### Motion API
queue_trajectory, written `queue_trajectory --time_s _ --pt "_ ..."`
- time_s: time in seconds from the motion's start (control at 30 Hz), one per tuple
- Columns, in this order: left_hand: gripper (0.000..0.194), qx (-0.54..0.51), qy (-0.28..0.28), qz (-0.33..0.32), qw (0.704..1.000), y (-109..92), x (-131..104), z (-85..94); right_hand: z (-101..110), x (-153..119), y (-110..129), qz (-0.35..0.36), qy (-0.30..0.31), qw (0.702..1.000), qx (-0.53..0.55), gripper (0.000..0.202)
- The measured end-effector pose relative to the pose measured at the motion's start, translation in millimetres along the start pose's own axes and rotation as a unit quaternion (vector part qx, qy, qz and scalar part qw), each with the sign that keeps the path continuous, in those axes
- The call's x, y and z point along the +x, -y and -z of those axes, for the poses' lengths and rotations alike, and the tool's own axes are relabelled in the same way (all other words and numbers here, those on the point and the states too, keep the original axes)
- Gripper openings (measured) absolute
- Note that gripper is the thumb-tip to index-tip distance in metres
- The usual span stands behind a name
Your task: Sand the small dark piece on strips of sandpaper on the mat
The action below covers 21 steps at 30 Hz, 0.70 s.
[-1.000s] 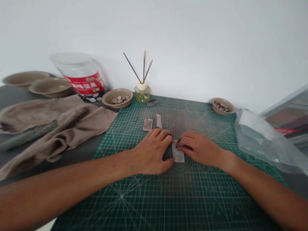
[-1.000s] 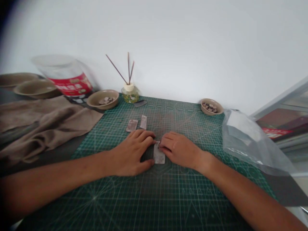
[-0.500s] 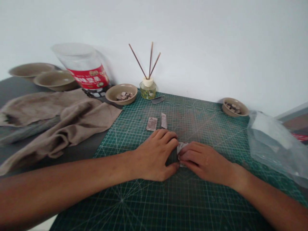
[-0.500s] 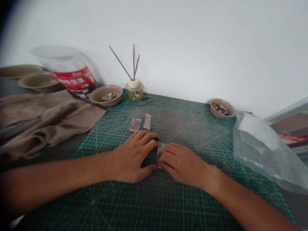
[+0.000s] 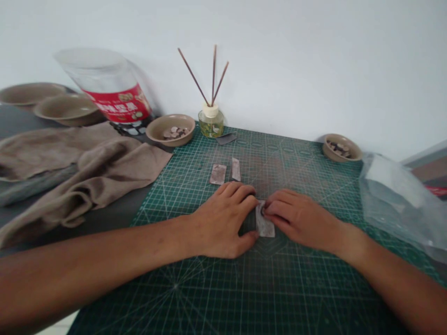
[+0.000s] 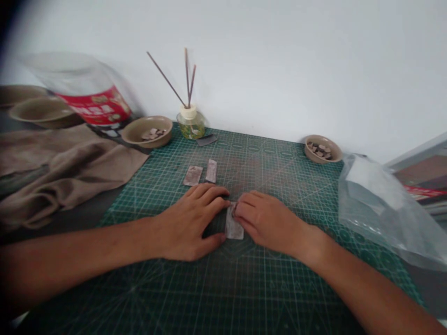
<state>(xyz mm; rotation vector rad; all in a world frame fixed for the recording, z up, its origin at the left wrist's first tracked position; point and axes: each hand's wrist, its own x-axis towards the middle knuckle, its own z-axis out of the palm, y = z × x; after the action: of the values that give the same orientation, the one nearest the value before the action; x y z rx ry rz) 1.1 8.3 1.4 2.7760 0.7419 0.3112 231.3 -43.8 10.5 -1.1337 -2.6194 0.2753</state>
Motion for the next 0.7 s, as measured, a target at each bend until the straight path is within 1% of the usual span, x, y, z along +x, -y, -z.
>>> queue_trajectory --time_s 0.07,0.1,0.17,0.27,0.33,0.43,0.5,0.6,0.7 --pt "0.05 -0.003 0.001 -0.003 1.0 -0.1 0.1 -0.1 0.8 -2.6 0.3 0.005 0.024 1.0 0.019 0.01" --pt "0.05 -0.003 0.001 -0.004 1.0 -0.4 0.3 -0.3 0.3 -3.5 1.1 0.012 0.026 0.999 0.031 0.01" --pt "0.047 0.0 0.0 -0.001 1.0 -1.4 0.8 -1.0 -1.8 -3.1 2.5 0.022 0.012 0.999 0.037 0.01" --pt "0.044 0.006 -0.009 0.016 1.0 -4.0 1.7 -2.6 -2.4 0.5 2.3 0.009 -0.015 1.0 0.002 0.011" --pt "0.045 0.007 -0.016 0.025 1.0 -5.7 1.9 -3.5 -0.3 1.1 1.8 -0.003 -0.005 1.0 -0.006 0.011" --pt "0.046 0.005 -0.017 0.025 1.0 -6.9 1.8 -4.1 0.5 -0.6 3.5 0.005 0.024 0.999 0.035 0.01" --pt "0.044 0.005 -0.013 0.022 1.0 -6.9 1.6 -4.0 -1.9 -0.1 4.9 0.016 0.011 0.999 0.049 0.01" --pt "0.043 0.008 -0.014 0.025 1.0 -6.5 1.4 -3.5 -3.1 2.7 4.4 0.004 -0.019 1.0 0.006 0.01" --pt "0.045 0.008 -0.015 0.026 1.0 -6.6 1.3 -3.2 0.6 1.8 3.4 -0.005 0.016 1.0 -0.002 0.01"
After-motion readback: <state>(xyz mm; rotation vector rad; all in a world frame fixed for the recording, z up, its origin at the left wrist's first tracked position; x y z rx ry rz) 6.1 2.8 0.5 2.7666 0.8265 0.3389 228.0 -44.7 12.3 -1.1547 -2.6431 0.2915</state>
